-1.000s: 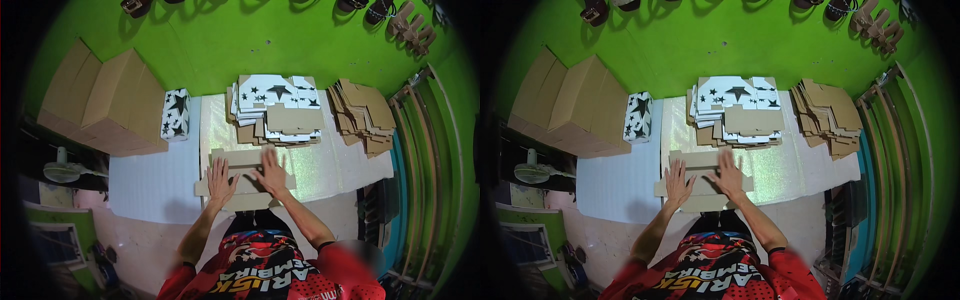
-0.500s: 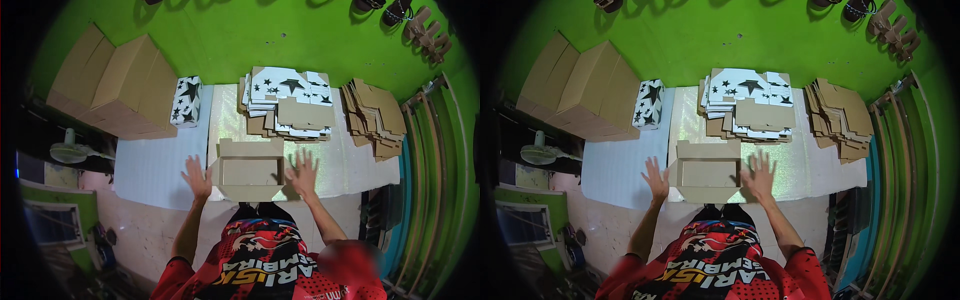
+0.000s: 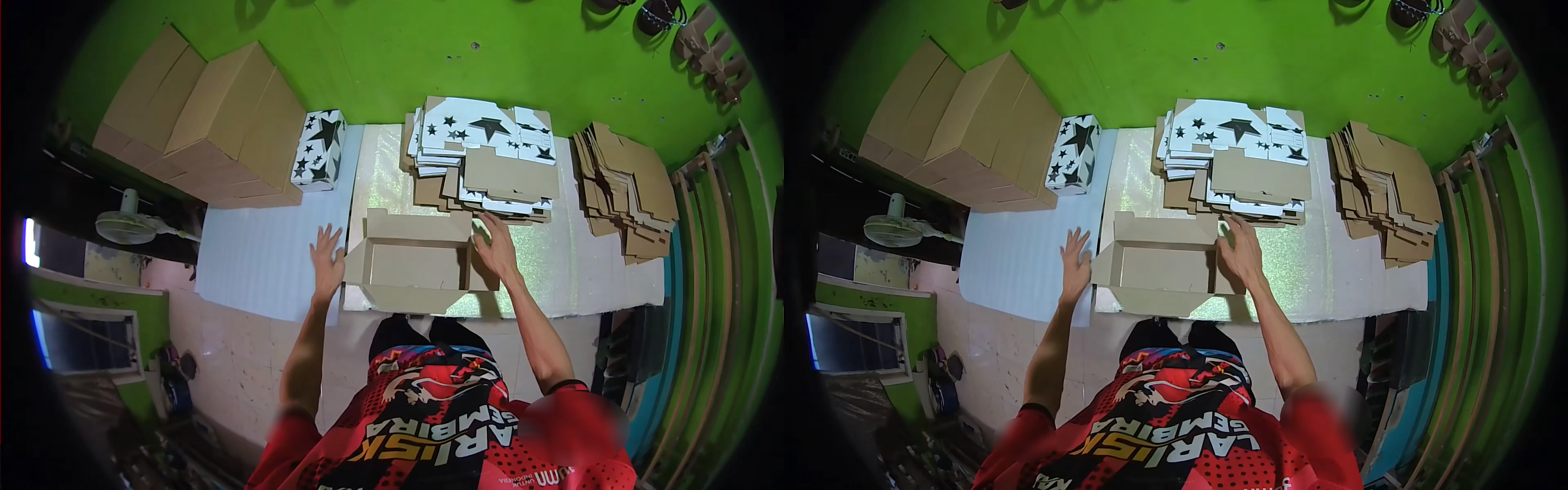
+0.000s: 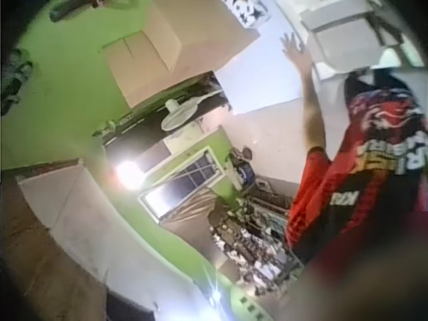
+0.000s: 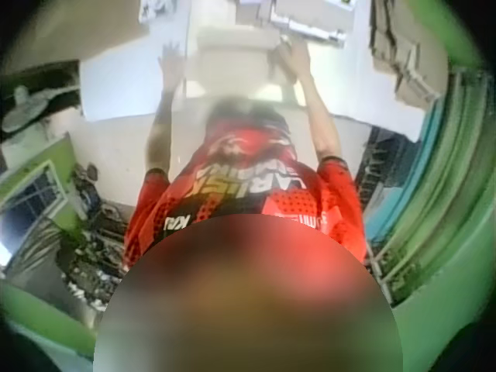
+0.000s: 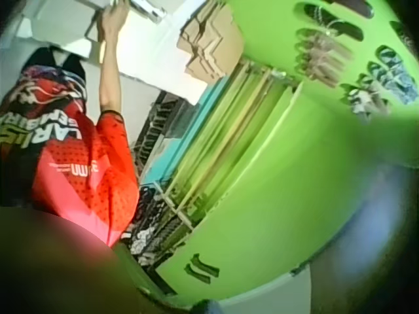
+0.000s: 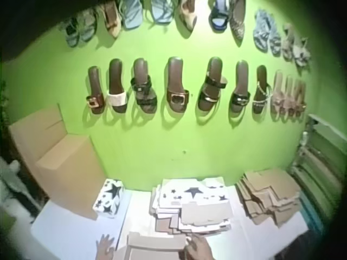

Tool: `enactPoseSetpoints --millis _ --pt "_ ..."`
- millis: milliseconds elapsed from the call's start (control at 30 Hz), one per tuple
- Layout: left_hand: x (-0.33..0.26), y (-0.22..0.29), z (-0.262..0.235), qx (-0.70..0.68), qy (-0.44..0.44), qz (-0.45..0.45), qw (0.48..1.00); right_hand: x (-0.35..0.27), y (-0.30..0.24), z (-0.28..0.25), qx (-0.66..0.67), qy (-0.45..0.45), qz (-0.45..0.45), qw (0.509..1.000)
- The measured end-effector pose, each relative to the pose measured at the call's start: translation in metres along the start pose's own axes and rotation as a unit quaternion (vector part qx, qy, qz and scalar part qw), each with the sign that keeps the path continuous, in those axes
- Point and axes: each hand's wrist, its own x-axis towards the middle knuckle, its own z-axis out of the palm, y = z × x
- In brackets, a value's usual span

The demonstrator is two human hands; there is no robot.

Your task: Fold cardboard sheets into shoe boxes.

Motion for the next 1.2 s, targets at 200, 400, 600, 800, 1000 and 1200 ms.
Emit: enactPoseSetpoints --millis 200,400,600,800,1000,1200 --pt "0.065 0.057 0.006 0.027 -0.149 -0.011 0.988 0.032 0.001 0.000 -0.159 -0.036 -0.080 0.983" --pt "0.095 0.040 0.006 0.032 -0.169 -0.005 0.985 0.030 -0.026 -0.001 -0.144 0.009 -0.093 0.985" --pt "0.085 0.050 -0.003 -0.036 -0.107 0.065 0.992 -0.001 -0.037 -0.008 -0.181 0.076 -0.148 0.969" --pt "0.021 0.050 -0.022 -0.047 -0.132 0.126 0.982 -0.055 -0.042 -0.009 -0.159 0.063 -0.164 0.971" --pt "-0.021 0.048 -0.020 0.024 -0.150 0.125 0.981 -0.088 -0.033 0.006 -0.198 -0.011 -0.127 0.972" --pt "-0.038 0.037 0.002 0.058 -0.146 0.132 0.979 -0.096 -0.016 0.023 -0.233 -0.031 -0.109 0.966"
